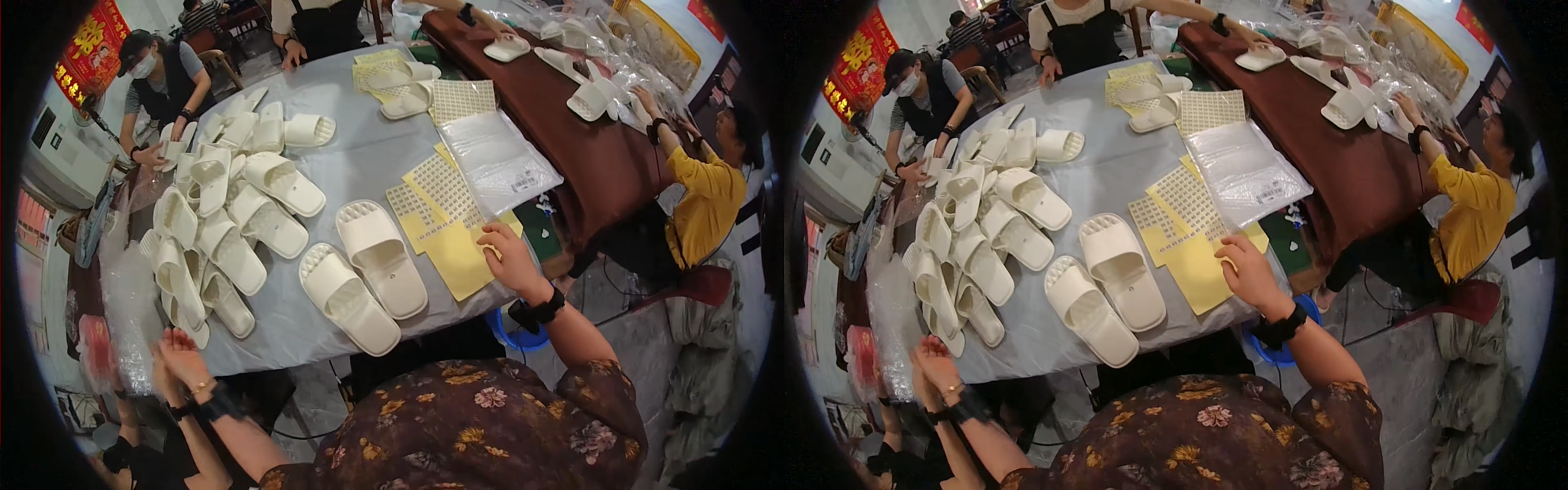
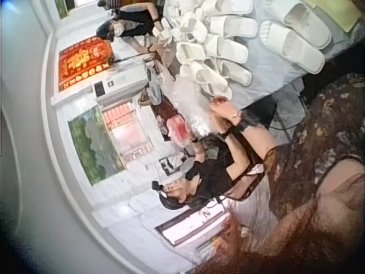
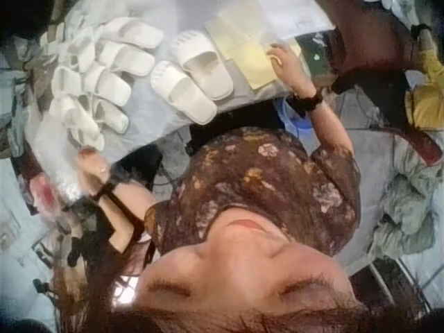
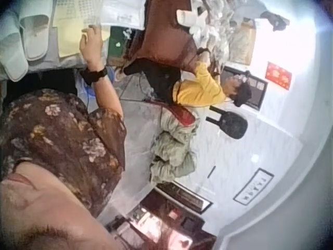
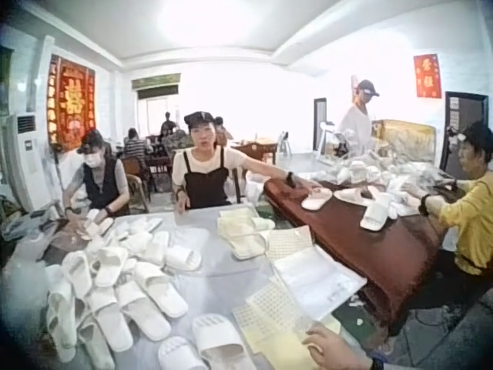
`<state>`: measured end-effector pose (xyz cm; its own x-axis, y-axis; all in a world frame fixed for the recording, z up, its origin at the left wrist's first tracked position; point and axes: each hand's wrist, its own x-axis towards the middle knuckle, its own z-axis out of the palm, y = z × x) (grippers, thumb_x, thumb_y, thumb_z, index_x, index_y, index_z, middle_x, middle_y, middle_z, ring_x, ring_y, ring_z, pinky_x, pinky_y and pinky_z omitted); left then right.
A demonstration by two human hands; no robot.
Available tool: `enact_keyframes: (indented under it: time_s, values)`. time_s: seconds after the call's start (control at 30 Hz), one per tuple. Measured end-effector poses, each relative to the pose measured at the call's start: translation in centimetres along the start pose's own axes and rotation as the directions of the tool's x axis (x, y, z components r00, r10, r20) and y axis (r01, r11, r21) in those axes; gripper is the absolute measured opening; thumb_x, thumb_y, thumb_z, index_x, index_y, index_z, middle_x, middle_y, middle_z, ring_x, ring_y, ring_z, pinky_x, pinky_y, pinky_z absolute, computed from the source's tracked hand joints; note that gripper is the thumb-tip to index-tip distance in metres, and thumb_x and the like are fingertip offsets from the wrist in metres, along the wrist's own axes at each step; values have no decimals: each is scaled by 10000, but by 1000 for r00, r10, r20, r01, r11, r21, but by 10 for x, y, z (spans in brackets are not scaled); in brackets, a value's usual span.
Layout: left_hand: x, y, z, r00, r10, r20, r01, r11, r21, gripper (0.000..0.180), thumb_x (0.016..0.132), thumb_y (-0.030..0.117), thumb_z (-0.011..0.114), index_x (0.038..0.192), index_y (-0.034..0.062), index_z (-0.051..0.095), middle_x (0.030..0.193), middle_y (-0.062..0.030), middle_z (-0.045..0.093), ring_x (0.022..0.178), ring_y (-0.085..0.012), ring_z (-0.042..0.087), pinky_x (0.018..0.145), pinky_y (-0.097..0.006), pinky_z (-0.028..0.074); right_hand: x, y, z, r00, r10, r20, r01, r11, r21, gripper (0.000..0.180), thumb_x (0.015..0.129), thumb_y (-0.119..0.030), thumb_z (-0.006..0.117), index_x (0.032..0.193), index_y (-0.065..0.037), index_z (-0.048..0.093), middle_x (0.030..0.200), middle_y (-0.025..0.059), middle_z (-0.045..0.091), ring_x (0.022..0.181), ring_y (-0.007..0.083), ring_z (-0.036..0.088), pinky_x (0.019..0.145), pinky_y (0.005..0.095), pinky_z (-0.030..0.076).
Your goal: Peeling small circular labels from a yellow sheet and applying them to the soles of white house slippers.
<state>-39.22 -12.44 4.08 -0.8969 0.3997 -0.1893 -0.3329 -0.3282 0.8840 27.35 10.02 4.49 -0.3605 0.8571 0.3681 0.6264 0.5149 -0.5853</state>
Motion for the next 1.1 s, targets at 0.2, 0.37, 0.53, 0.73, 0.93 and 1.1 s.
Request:
enact_keyframes:
  time_s: [0.2,0.37,0.53,0.73,0.93,1.1]
  values:
    - [-185,-94,122,896,50,440,-288,821,493,217,981,174,568,1125,23,628,953,-59,653,887,-137,608,818,-291,489,-6,-7,25,992,57,110,-71,990,126,158,825,-30,626,979,-51,654,1036,143,630,972,345,626,823,405,518]
    - [-281,-146,167,482,-21,876,-769,469,434,220,887,102,649,1091,21,649,1038,-124,666,952,-307,631,876,-404,490,2,-42,59,982,-75,173,42,981,190,171,824,-28,638,989,-49,673,954,145,629,884,351,629,764,399,522]
    - [-288,-175,183,279,16,960,-909,327,259,294,834,113,693,1118,47,657,1155,-138,636,1046,-347,593,913,-419,456,16,-68,95,982,-57,178,21,980,198,149,838,-76,643,981,-71,686,922,131,627,859,340,630,752,418,517]
    - [-285,-193,181,224,2,975,-958,182,220,381,826,163,710,1189,71,642,1269,-131,585,1135,-323,554,949,-431,410,27,-75,121,982,7,191,-27,994,102,115,865,-140,639,942,-70,689,892,131,632,831,346,635,733,427,521]
    - [-284,-196,177,252,13,968,-954,169,247,390,843,225,690,1208,100,636,1281,-106,581,1160,-281,548,955,-429,410,30,-80,127,971,-2,239,-6,1000,31,83,873,-148,630,864,-70,657,860,135,618,805,351,638,710,450,527]
    - [-284,-195,176,262,27,965,-946,203,251,395,823,186,699,1202,90,637,1272,-112,579,1143,-307,546,957,-428,396,29,-83,129,970,33,242,-41,999,26,76,872,-135,626,865,-60,631,850,145,614,822,353,635,726,457,519]
